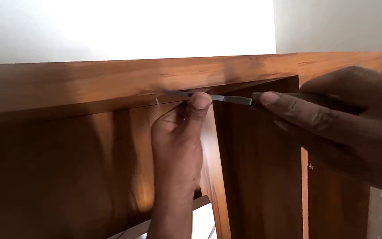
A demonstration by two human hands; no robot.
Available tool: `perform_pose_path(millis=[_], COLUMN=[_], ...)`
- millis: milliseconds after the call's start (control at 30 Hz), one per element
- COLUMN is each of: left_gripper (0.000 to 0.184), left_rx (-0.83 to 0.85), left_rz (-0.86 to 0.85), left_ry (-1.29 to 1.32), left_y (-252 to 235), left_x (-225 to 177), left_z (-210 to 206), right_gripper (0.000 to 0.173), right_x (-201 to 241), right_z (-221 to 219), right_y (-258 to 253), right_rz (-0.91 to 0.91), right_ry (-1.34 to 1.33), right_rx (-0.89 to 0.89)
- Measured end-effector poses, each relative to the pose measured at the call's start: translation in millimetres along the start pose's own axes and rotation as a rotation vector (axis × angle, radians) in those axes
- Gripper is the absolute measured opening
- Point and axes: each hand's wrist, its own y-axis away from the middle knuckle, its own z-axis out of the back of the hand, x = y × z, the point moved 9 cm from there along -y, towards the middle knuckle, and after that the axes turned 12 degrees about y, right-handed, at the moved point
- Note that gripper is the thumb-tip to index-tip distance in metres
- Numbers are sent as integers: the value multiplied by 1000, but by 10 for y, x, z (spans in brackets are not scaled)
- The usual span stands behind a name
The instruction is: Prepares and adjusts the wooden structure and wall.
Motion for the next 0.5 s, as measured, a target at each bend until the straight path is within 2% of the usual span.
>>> perform_pose_path(millis=[367,433,500], left_gripper=[21,21,21], left_rx=[-20,-8,-8], left_rz=[-18,-27,-9], left_ry=[20,36,3], left_y=[-23,-29,-29], left_x=[-44,-72,-115], left_z=[75,71,168], right_gripper=[46,45,42], right_x=[111,92,150], right_z=[51,55,33], right_y=[-157,-139,-199], right_rz=[23,-10,-30], right_ry=[15,-4,23], right_rx=[28,76,40])
